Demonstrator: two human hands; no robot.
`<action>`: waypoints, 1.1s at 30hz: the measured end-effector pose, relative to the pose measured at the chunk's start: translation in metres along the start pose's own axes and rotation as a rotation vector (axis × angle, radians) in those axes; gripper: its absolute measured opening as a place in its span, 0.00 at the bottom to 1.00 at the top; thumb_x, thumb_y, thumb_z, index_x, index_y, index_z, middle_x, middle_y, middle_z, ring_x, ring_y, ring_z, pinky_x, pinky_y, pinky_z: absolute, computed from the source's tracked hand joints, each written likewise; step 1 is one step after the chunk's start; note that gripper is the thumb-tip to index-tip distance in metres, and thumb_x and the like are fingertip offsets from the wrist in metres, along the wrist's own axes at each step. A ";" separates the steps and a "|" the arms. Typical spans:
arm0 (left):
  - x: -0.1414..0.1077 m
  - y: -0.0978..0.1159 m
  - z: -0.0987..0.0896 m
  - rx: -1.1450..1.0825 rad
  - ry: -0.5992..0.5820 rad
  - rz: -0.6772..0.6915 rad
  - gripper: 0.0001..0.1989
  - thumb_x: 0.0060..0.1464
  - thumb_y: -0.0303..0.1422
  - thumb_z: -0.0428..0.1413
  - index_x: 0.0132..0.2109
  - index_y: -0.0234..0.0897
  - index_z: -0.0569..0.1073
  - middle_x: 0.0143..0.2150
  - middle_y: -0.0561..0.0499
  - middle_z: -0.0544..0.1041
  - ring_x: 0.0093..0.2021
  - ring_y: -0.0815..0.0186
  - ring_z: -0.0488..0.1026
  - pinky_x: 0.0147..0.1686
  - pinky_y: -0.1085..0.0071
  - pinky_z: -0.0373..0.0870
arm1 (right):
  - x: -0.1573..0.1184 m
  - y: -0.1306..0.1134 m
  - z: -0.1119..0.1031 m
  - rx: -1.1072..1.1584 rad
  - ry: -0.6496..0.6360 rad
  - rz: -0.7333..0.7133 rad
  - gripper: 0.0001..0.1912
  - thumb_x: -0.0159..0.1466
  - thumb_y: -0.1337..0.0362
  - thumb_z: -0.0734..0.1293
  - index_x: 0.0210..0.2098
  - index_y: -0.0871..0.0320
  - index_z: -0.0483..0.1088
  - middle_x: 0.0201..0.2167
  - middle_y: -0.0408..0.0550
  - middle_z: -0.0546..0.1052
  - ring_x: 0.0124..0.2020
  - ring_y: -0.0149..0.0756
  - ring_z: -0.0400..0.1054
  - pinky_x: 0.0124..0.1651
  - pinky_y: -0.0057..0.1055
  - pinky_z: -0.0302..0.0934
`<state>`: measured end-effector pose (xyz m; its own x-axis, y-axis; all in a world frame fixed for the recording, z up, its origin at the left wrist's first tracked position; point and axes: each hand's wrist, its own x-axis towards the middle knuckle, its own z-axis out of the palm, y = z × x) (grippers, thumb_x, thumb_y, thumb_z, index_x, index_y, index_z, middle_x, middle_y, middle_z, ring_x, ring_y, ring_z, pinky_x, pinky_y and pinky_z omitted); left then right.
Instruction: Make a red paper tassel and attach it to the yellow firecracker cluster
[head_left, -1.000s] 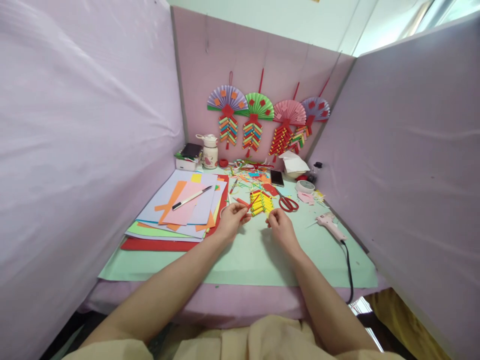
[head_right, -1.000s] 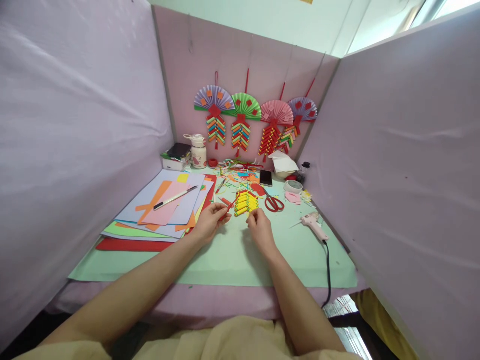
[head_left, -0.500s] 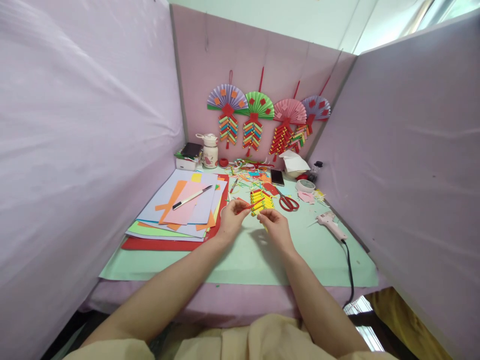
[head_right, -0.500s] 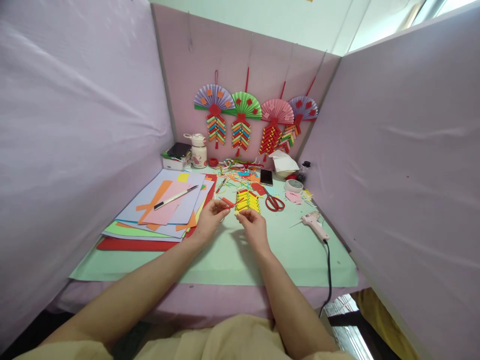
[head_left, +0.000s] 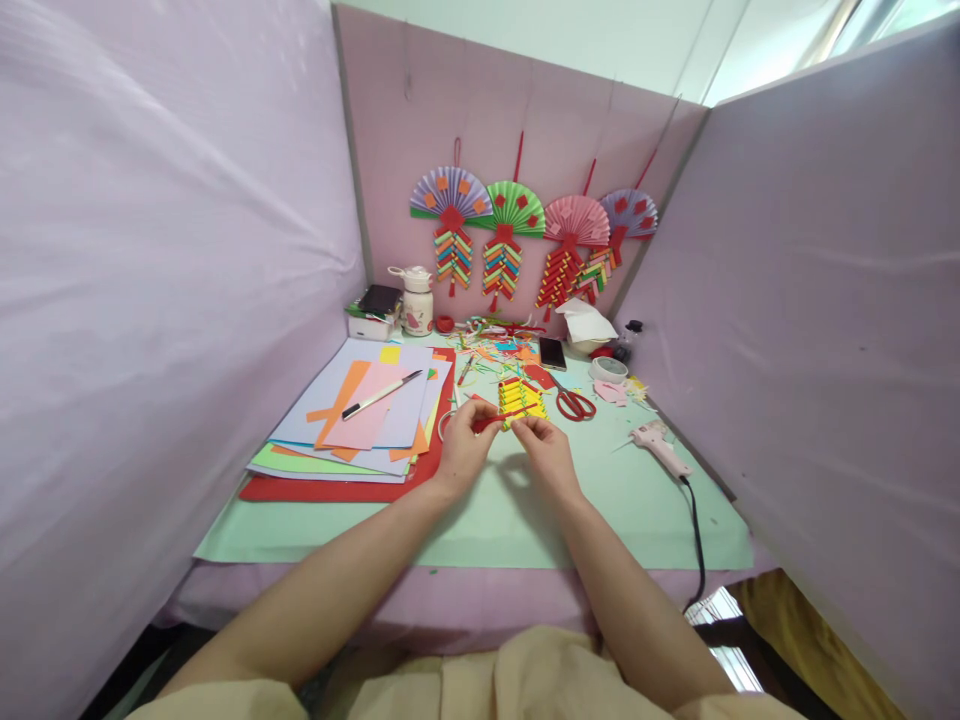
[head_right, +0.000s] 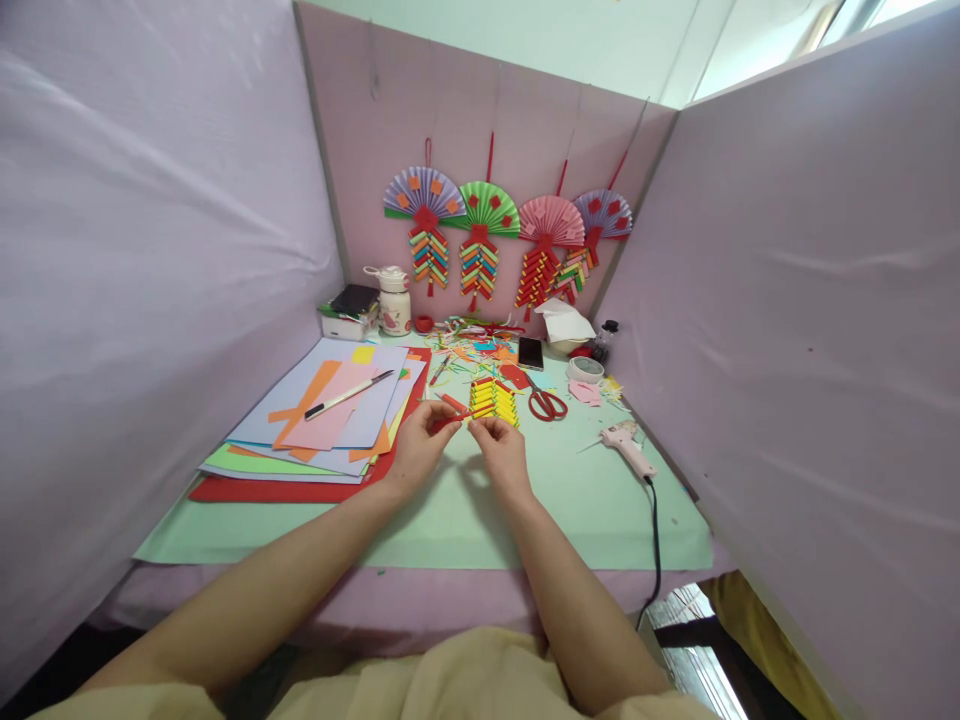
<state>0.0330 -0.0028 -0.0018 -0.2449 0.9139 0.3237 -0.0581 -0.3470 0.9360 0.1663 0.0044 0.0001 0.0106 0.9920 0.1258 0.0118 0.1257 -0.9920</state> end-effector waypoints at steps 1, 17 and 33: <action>0.000 0.001 0.000 0.006 -0.001 0.001 0.07 0.44 0.25 0.63 0.32 0.38 0.73 0.34 0.52 0.74 0.37 0.67 0.70 0.40 0.73 0.63 | 0.000 0.000 0.000 0.002 0.005 -0.001 0.19 0.51 0.49 0.70 0.28 0.60 0.71 0.25 0.43 0.71 0.28 0.31 0.61 0.34 0.28 0.56; -0.002 -0.004 0.002 0.099 -0.072 0.082 0.05 0.49 0.27 0.60 0.34 0.38 0.71 0.34 0.51 0.73 0.37 0.66 0.71 0.39 0.71 0.66 | 0.000 -0.001 0.004 0.028 0.075 0.013 0.14 0.52 0.54 0.69 0.26 0.60 0.69 0.23 0.41 0.69 0.28 0.30 0.59 0.33 0.27 0.55; -0.003 -0.004 0.001 0.333 -0.142 0.330 0.05 0.54 0.24 0.54 0.35 0.38 0.72 0.35 0.52 0.72 0.38 0.66 0.69 0.39 0.70 0.65 | 0.002 0.002 0.005 0.074 0.117 -0.014 0.11 0.49 0.57 0.69 0.24 0.60 0.68 0.22 0.40 0.68 0.27 0.30 0.59 0.33 0.28 0.55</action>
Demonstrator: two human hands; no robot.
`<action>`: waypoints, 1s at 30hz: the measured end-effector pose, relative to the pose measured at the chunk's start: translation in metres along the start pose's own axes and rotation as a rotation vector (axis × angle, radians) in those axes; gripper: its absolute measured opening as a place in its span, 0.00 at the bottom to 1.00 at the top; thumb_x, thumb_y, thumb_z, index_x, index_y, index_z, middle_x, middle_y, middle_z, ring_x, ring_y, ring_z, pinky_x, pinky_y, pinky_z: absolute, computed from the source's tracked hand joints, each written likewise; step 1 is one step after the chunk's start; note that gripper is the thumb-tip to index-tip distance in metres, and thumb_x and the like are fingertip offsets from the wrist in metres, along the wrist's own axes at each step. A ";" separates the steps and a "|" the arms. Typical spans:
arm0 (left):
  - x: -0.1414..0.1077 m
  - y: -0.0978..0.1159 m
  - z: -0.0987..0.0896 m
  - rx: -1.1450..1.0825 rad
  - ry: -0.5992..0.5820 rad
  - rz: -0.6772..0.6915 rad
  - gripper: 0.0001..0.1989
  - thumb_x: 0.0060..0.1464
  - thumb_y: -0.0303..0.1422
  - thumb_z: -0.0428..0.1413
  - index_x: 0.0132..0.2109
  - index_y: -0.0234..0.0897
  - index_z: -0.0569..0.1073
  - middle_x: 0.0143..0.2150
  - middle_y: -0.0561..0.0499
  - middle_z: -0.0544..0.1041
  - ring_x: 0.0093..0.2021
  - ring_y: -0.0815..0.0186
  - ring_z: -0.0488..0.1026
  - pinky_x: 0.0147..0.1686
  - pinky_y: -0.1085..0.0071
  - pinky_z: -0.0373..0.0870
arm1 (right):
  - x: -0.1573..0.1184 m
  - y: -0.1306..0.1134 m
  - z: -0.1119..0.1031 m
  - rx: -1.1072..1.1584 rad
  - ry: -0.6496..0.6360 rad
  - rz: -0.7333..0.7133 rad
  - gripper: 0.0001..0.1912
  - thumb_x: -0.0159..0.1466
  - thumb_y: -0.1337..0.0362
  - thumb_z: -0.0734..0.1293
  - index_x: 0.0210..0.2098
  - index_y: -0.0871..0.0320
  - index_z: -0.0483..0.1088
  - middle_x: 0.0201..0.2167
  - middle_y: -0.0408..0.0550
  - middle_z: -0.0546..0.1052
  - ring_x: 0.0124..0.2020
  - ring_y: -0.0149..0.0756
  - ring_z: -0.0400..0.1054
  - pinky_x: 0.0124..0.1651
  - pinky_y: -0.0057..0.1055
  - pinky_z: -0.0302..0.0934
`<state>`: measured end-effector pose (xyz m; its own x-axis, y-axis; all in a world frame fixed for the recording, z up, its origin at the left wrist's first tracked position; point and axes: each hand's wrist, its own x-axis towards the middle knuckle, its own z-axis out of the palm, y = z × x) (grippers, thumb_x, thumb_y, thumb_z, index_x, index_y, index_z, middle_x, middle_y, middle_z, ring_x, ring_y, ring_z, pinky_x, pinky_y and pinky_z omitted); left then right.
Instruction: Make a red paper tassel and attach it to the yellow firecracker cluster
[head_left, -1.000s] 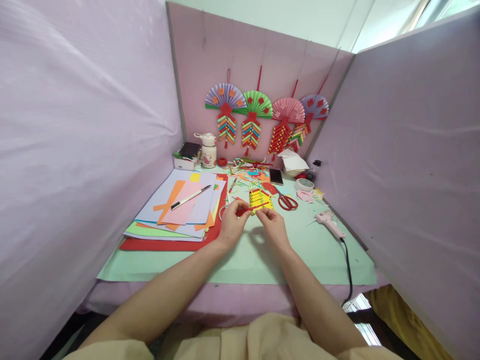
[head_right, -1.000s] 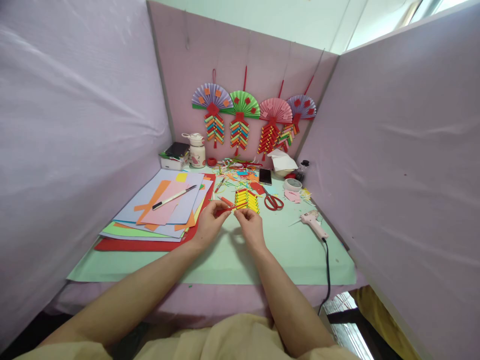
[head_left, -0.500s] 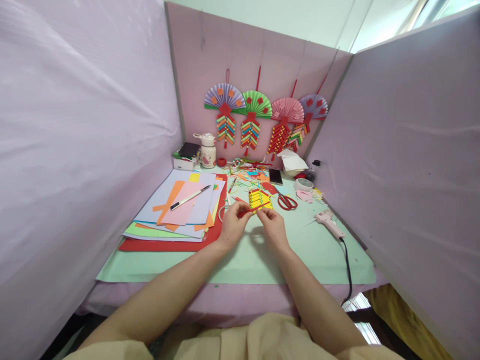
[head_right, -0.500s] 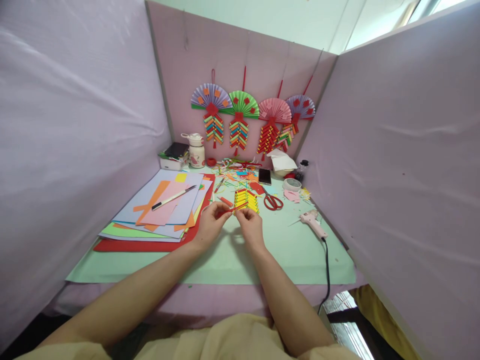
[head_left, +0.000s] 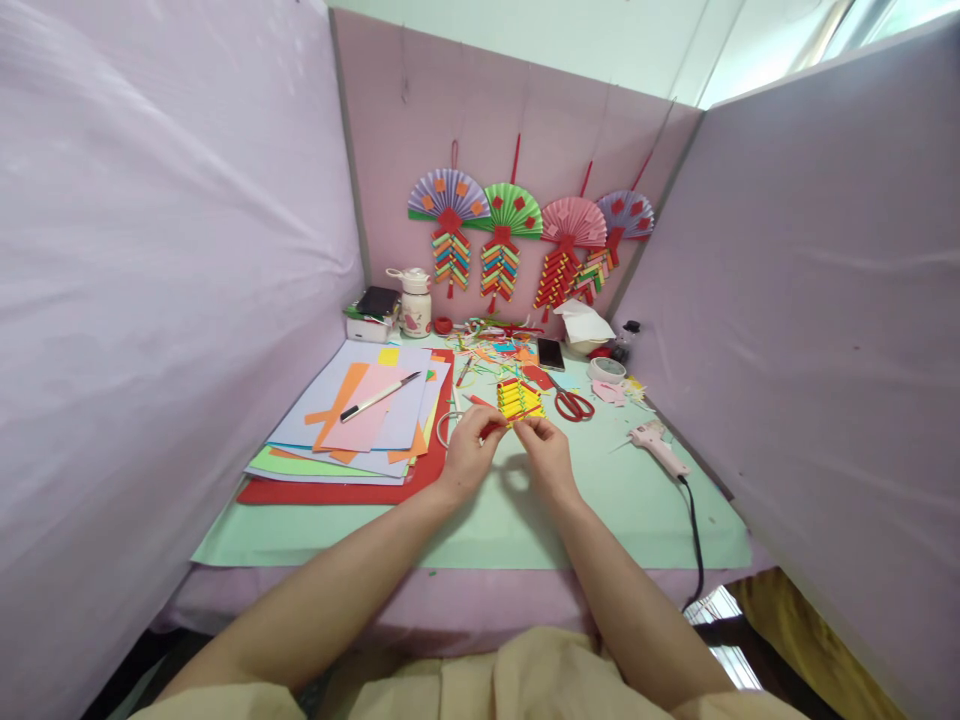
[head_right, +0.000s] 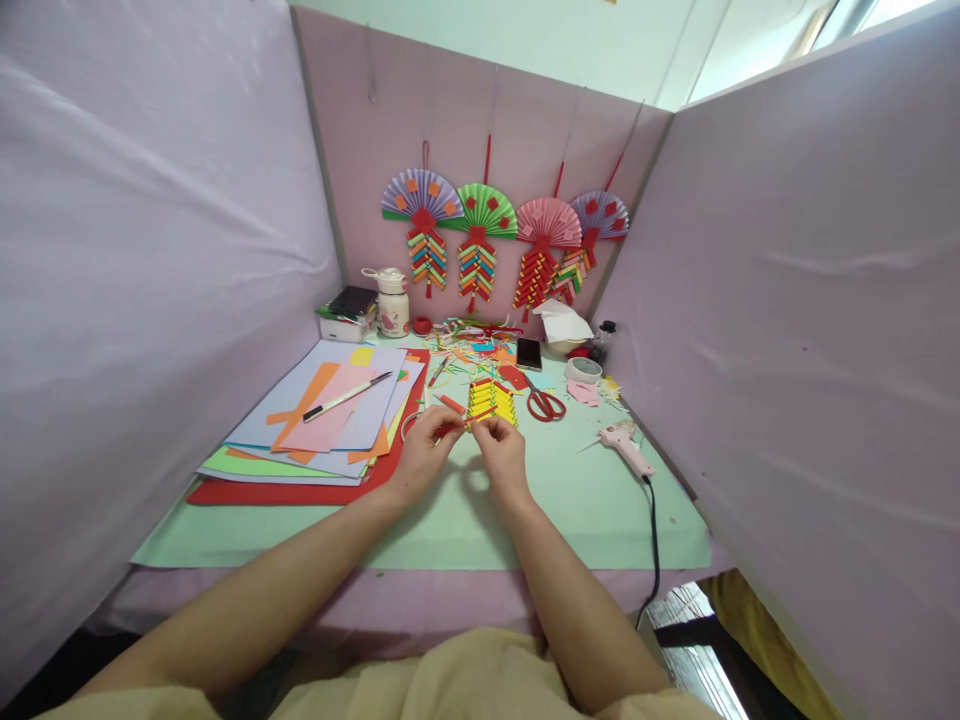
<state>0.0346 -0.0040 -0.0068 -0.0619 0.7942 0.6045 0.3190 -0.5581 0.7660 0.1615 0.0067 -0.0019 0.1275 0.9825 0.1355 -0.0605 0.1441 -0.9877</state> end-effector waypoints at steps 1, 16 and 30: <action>0.000 0.001 0.000 0.007 -0.007 0.021 0.05 0.55 0.24 0.54 0.35 0.38 0.72 0.35 0.51 0.71 0.38 0.66 0.68 0.39 0.70 0.65 | 0.000 0.000 0.000 0.004 0.004 -0.003 0.11 0.49 0.58 0.69 0.24 0.60 0.68 0.22 0.40 0.68 0.27 0.30 0.59 0.33 0.28 0.55; -0.001 0.002 -0.001 0.025 -0.019 0.046 0.07 0.56 0.25 0.54 0.38 0.40 0.76 0.37 0.50 0.72 0.40 0.66 0.70 0.40 0.70 0.67 | 0.001 -0.001 -0.001 0.004 0.025 -0.003 0.11 0.49 0.58 0.69 0.22 0.59 0.66 0.21 0.40 0.68 0.26 0.30 0.59 0.32 0.29 0.55; -0.001 0.002 0.001 0.041 -0.012 0.090 0.07 0.57 0.26 0.54 0.38 0.41 0.76 0.37 0.50 0.73 0.40 0.66 0.70 0.41 0.69 0.68 | 0.001 -0.002 -0.001 0.016 0.032 0.007 0.11 0.48 0.58 0.69 0.21 0.59 0.67 0.20 0.39 0.67 0.26 0.30 0.57 0.31 0.28 0.54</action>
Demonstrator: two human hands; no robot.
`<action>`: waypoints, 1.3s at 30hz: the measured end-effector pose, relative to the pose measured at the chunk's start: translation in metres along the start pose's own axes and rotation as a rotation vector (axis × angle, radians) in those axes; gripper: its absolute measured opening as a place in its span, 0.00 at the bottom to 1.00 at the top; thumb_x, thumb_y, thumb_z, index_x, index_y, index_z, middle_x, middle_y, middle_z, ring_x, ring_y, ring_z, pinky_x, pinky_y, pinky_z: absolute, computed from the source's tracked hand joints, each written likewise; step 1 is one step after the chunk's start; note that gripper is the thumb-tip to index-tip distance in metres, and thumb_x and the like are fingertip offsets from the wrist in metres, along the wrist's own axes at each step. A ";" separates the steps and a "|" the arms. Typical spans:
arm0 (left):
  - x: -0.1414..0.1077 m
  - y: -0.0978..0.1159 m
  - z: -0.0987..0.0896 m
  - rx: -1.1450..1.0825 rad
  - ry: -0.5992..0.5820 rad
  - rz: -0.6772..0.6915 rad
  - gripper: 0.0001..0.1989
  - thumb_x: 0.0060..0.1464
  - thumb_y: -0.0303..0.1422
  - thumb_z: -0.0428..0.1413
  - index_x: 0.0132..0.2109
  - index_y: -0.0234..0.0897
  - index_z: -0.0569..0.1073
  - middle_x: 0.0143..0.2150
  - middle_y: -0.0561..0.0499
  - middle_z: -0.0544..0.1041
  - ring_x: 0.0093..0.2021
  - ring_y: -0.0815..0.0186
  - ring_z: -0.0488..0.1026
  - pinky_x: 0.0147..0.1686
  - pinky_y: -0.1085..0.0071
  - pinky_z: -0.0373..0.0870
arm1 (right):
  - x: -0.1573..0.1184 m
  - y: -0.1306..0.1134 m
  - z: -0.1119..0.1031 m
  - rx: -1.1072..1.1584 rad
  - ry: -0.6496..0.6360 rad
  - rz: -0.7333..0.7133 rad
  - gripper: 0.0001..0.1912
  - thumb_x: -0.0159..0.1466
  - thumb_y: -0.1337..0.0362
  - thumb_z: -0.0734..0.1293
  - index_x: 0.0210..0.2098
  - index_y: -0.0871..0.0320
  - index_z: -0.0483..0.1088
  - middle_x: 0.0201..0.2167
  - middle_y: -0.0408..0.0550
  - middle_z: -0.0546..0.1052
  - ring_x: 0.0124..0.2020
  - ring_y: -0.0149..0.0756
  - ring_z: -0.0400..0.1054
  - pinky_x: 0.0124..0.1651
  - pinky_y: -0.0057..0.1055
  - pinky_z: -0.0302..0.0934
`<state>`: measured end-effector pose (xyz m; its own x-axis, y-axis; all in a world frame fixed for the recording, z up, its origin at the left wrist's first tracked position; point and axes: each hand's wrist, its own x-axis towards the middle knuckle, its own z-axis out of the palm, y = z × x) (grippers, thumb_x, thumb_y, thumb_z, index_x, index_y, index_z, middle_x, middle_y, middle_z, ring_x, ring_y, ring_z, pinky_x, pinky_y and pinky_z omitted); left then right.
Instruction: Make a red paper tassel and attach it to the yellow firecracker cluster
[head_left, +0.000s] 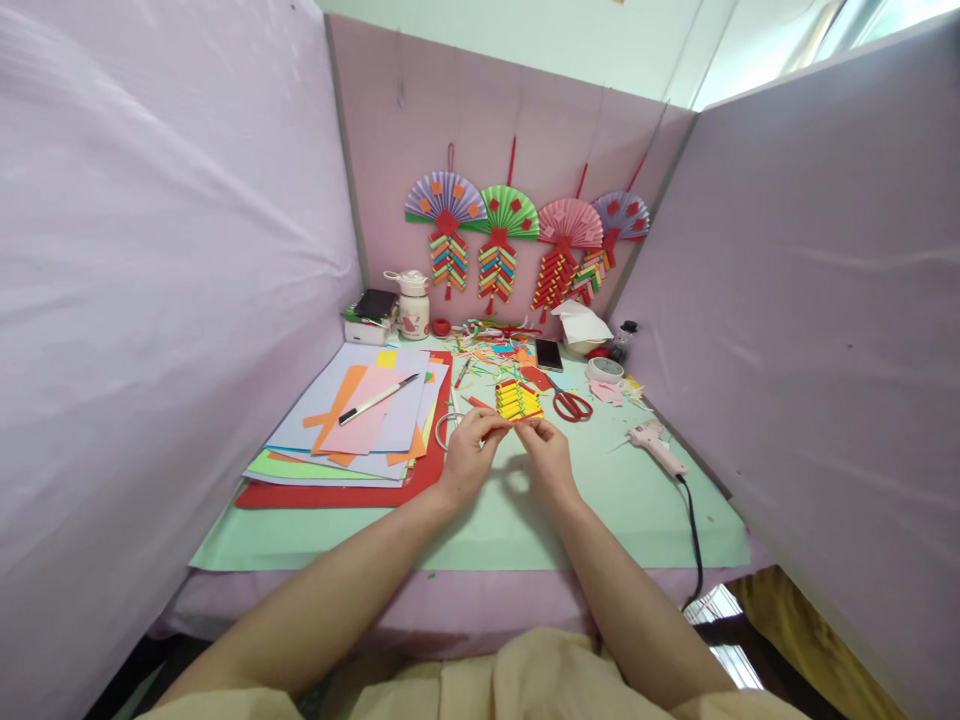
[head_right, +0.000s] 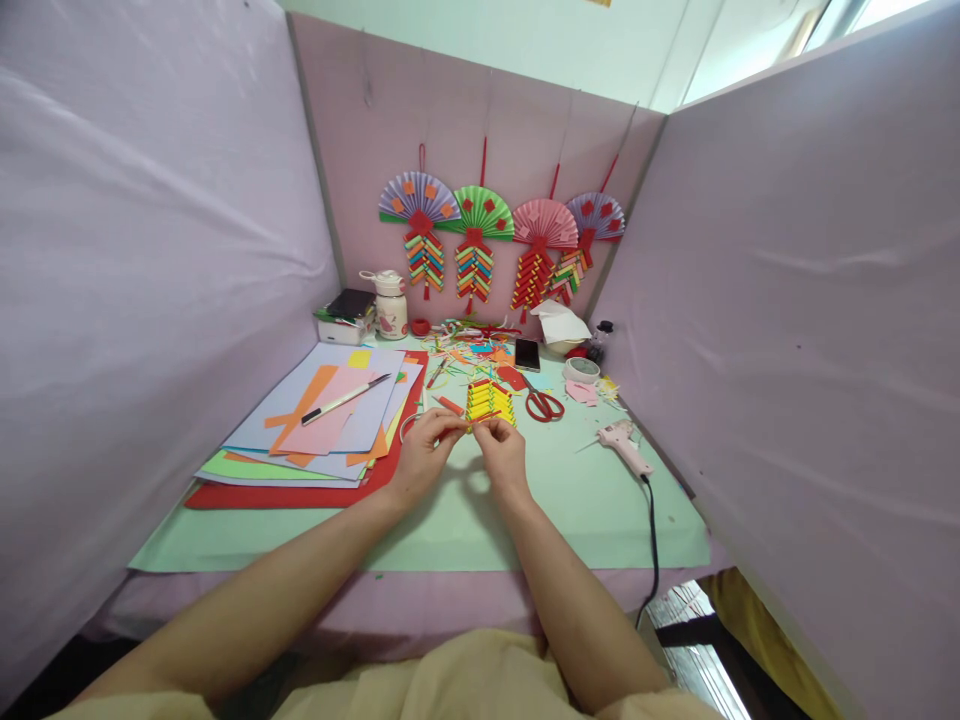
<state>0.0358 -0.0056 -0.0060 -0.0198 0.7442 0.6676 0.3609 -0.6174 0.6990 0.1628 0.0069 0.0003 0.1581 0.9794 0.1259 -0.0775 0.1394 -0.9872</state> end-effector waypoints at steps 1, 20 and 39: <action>0.000 0.000 0.000 0.001 0.000 -0.001 0.07 0.57 0.26 0.54 0.38 0.40 0.76 0.37 0.50 0.73 0.40 0.66 0.70 0.41 0.69 0.68 | 0.000 0.000 0.000 0.003 -0.001 0.000 0.11 0.48 0.58 0.69 0.22 0.59 0.67 0.20 0.39 0.67 0.26 0.30 0.58 0.32 0.29 0.54; -0.001 0.000 0.000 -0.030 0.022 -0.115 0.01 0.54 0.29 0.56 0.35 0.38 0.71 0.35 0.52 0.73 0.37 0.66 0.70 0.37 0.70 0.66 | -0.001 0.002 0.001 -0.009 -0.026 0.009 0.13 0.48 0.55 0.70 0.24 0.59 0.68 0.23 0.42 0.72 0.29 0.33 0.62 0.35 0.30 0.57; -0.001 -0.010 0.000 -0.167 0.019 -0.146 0.07 0.57 0.29 0.52 0.40 0.39 0.74 0.39 0.49 0.73 0.42 0.64 0.71 0.42 0.68 0.70 | -0.003 0.003 -0.003 -0.040 -0.050 -0.024 0.14 0.50 0.54 0.70 0.24 0.60 0.71 0.23 0.42 0.71 0.29 0.32 0.61 0.35 0.29 0.57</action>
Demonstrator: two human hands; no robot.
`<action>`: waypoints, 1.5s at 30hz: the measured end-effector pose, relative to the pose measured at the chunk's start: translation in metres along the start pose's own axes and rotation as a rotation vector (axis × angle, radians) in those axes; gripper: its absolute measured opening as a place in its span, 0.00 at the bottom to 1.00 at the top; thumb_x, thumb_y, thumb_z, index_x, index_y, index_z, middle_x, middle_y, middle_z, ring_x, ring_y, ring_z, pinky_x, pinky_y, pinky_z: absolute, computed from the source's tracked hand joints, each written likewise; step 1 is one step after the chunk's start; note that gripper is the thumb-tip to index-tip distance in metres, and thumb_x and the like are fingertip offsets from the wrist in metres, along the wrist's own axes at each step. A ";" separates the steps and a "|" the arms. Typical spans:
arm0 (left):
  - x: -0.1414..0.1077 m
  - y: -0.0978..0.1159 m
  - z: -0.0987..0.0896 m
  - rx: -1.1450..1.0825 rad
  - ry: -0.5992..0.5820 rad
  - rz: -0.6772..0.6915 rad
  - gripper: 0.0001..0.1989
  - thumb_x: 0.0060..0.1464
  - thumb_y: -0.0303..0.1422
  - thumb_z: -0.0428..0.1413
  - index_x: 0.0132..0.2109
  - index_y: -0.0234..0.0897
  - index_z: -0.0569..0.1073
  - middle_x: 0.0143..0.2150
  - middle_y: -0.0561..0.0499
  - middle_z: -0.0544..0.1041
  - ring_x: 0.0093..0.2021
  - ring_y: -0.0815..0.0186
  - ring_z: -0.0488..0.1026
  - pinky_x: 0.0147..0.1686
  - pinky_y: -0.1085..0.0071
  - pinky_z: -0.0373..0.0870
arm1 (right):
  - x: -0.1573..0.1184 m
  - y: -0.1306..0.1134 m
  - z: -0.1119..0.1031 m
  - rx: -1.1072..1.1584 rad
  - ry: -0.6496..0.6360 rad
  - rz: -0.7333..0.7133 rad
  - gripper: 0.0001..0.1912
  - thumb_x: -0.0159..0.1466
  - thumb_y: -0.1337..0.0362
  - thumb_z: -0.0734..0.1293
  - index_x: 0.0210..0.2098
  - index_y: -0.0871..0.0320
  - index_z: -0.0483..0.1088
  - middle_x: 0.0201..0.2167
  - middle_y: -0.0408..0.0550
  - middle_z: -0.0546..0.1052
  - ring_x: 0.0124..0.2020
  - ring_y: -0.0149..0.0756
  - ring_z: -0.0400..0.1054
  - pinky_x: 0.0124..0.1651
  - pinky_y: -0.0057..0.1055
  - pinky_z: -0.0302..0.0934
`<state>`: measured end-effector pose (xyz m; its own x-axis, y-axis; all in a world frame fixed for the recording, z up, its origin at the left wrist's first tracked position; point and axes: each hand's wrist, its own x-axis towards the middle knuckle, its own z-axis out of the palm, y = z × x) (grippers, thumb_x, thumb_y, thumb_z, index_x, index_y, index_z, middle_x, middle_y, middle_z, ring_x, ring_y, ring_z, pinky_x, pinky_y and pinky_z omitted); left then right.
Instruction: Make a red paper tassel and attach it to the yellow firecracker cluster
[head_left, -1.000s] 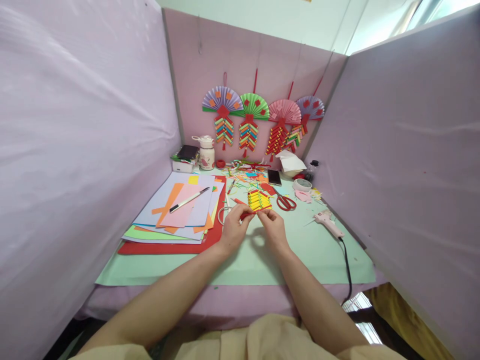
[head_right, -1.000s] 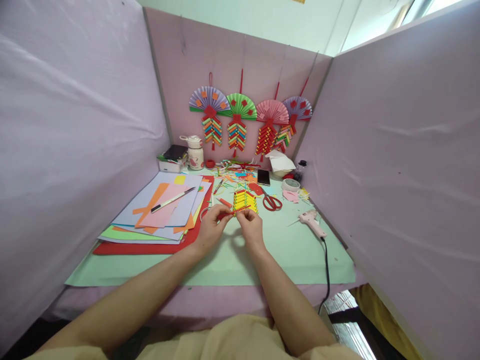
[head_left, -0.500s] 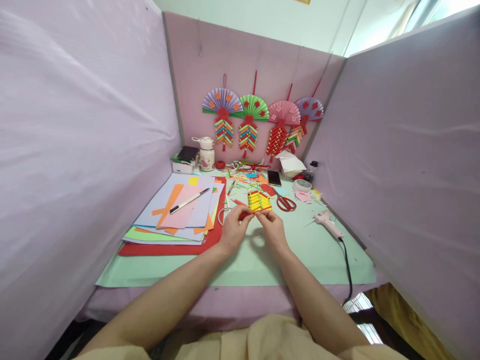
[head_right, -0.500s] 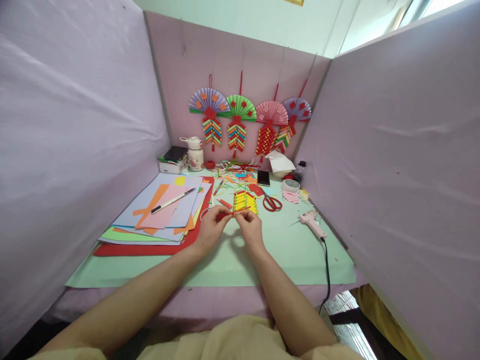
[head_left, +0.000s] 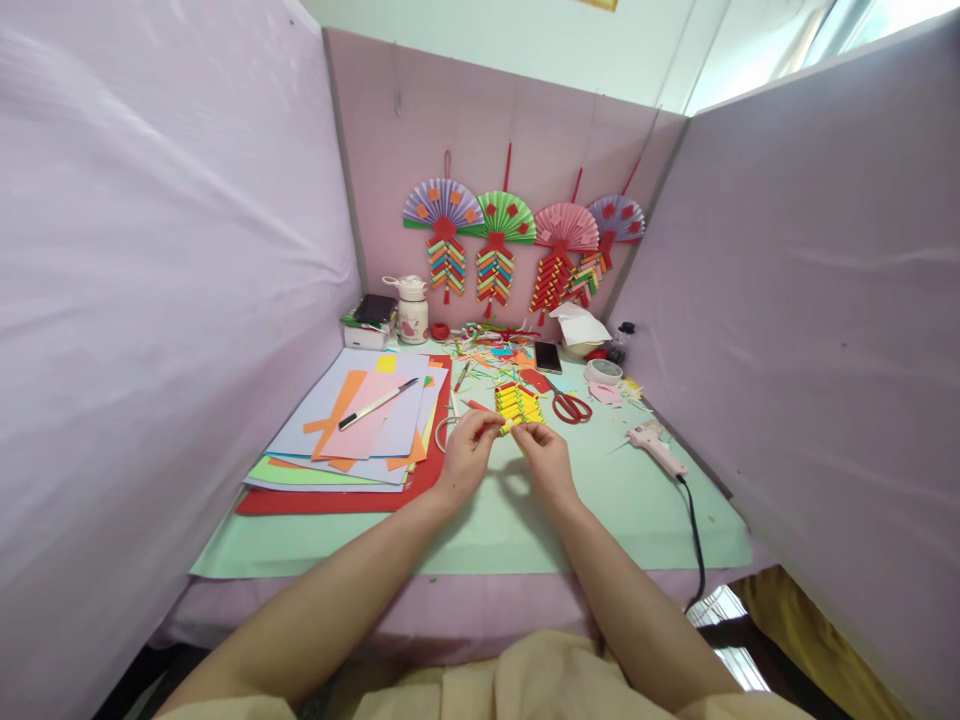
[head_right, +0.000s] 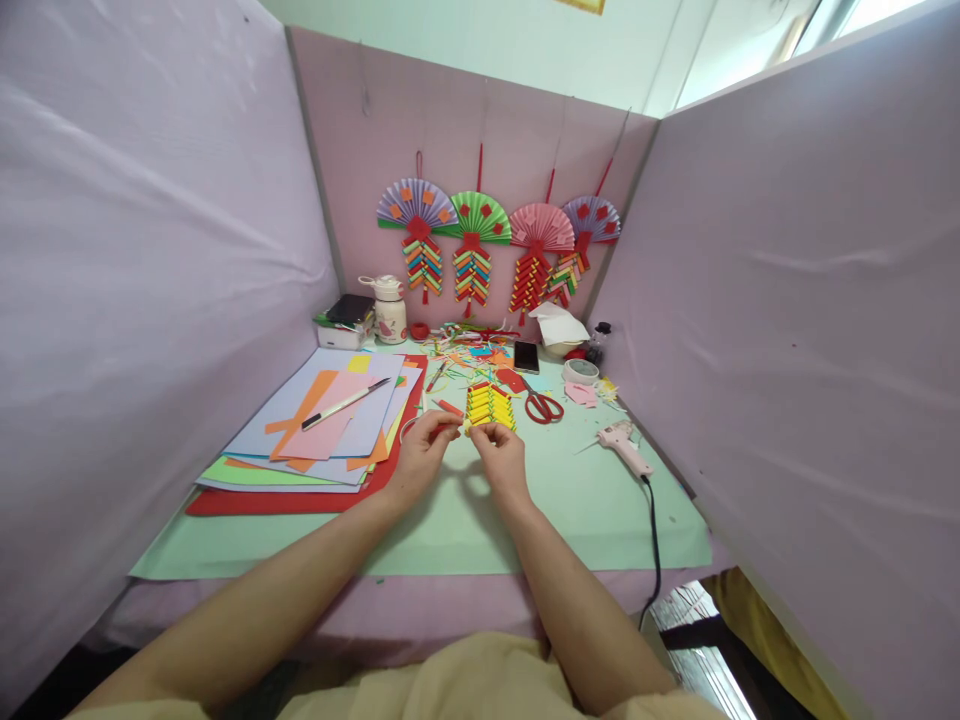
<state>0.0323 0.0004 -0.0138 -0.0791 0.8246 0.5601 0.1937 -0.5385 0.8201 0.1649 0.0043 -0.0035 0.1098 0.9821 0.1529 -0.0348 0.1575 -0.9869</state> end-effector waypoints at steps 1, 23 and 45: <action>0.000 0.000 0.000 -0.006 0.001 -0.005 0.07 0.57 0.29 0.52 0.40 0.39 0.74 0.39 0.48 0.73 0.42 0.64 0.71 0.41 0.68 0.71 | 0.000 0.000 0.000 0.003 0.001 -0.003 0.14 0.50 0.54 0.70 0.24 0.59 0.71 0.23 0.42 0.71 0.28 0.32 0.61 0.35 0.29 0.57; 0.004 0.003 0.006 -0.558 -0.008 -0.441 0.12 0.45 0.36 0.63 0.35 0.34 0.74 0.33 0.52 0.75 0.33 0.69 0.74 0.44 0.65 0.73 | -0.001 0.002 -0.001 -0.105 0.034 -0.157 0.11 0.54 0.56 0.68 0.27 0.59 0.71 0.26 0.44 0.73 0.31 0.33 0.64 0.40 0.31 0.59; 0.008 0.006 -0.007 -0.888 -0.199 -0.802 0.15 0.40 0.28 0.68 0.36 0.34 0.73 0.31 0.53 0.72 0.29 0.74 0.71 0.32 0.76 0.71 | -0.005 0.002 -0.007 -0.199 0.001 -0.357 0.09 0.59 0.59 0.65 0.29 0.57 0.70 0.29 0.44 0.72 0.34 0.34 0.64 0.41 0.31 0.58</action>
<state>0.0262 0.0030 -0.0036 0.2982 0.9485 -0.1071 -0.5856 0.2704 0.7642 0.1715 -0.0010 -0.0062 0.0811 0.8690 0.4880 0.1982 0.4658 -0.8624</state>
